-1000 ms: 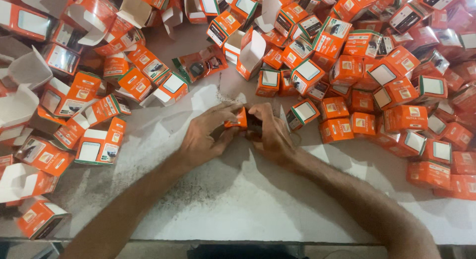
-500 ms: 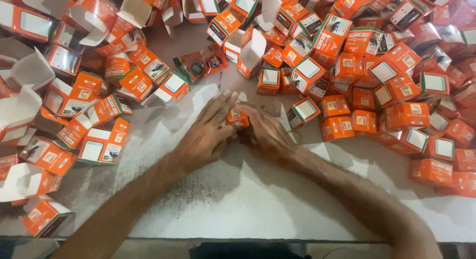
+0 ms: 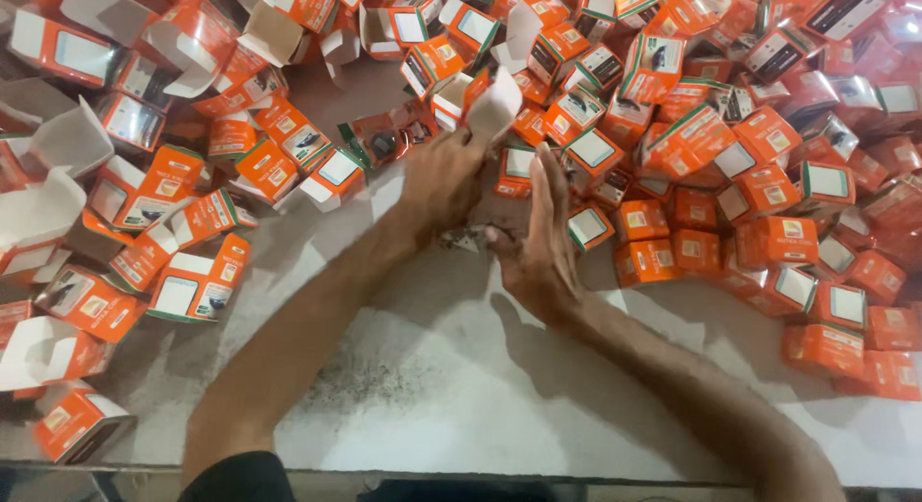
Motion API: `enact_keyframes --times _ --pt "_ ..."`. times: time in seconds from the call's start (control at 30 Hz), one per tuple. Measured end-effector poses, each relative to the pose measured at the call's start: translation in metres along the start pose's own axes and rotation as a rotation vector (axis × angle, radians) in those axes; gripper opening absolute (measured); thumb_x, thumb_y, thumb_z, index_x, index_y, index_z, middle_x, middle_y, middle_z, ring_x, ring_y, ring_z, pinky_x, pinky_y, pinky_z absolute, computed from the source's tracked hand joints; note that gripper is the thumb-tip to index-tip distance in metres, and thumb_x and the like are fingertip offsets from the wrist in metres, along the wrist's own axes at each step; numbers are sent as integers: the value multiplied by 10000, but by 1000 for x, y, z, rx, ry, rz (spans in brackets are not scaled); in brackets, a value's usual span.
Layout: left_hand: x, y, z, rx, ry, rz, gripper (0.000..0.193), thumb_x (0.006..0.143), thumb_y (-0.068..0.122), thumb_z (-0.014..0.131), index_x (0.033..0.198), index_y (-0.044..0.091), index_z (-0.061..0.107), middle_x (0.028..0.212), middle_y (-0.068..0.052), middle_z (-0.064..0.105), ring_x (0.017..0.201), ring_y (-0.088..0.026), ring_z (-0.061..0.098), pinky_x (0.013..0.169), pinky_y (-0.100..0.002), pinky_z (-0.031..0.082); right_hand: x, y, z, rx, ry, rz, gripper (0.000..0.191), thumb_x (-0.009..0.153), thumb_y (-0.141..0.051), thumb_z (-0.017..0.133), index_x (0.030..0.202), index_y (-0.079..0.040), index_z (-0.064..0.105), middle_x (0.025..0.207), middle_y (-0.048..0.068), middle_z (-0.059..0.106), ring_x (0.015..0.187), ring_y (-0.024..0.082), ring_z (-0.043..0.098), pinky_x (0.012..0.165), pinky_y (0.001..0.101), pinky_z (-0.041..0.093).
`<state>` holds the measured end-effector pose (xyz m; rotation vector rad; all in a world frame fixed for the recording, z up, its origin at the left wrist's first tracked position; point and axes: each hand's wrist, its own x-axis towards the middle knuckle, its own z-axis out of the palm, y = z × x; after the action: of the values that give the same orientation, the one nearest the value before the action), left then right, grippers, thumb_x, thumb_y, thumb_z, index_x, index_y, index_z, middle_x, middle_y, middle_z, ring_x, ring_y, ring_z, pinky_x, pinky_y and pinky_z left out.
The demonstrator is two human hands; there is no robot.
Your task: The person folds small orange and white cardboard product boxes on a table covered with a large pile of unfolded cartons. They pick up a flat box, press its flaps and sides to shape and close it, and set the folded box back onto the pile, repeating this one box at a time.
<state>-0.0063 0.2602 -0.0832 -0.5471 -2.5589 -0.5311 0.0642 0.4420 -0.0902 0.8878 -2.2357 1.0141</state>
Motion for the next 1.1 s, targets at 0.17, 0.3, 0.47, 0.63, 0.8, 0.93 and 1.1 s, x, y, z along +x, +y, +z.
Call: enact_keyframes --times 0.17,0.3,0.47,0.63,0.8,0.93,1.1 --pt "-59 35 -40 -171 -52 95 247 963 190 642 1161 51 593 969 -188 680 918 -402 664 777 -526 537 -6 9 4 168 -71 99 883 833 -47 740 1532 87 218 1494 313 413 1383 470 463 1135 467 415" --pt "-62 14 -70 -481 -153 -77 253 1075 217 531 1266 55 570 945 -185 674 884 -366 689 784 -497 537 -6 8 12 157 -29 103 663 938 -10 716 1510 -6 381 1411 242 580 1273 431 619 1059 439 523" --pt "-19 -48 -49 5 140 -145 352 888 105 577 1229 18 561 1044 -205 651 961 -392 663 746 -531 540 -18 -8 15 218 -128 75 683 886 -15 690 1482 21 358 1267 248 600 1139 427 634 983 459 510" --pt "-14 -82 -22 403 -189 -110 314 858 102 642 1171 85 613 1048 -165 668 928 -368 687 741 -500 572 -14 -5 15 370 -438 381 602 890 -30 629 1444 -21 394 1087 151 674 1056 340 681 930 436 523" --pt "-48 -61 -40 113 37 -18 311 871 83 696 1165 20 618 1019 -168 659 860 -371 674 691 -508 532 -10 -3 13 274 -293 133 528 883 -27 694 1373 -4 497 1236 216 598 1179 419 589 1001 461 474" --pt "-87 -16 -67 -330 244 -234 354 845 -80 689 1179 1 600 979 -142 630 758 -292 666 669 -418 564 -8 -2 14 237 -284 154 530 817 -92 797 1279 20 563 1232 224 609 1175 439 571 981 485 464" --pt "-105 17 -70 -339 354 298 376 870 -87 750 1181 19 567 1278 -216 604 1121 -356 673 895 -426 586 -7 4 19 260 -282 101 527 777 -91 823 1241 11 594 1258 196 628 1191 415 590 999 480 485"
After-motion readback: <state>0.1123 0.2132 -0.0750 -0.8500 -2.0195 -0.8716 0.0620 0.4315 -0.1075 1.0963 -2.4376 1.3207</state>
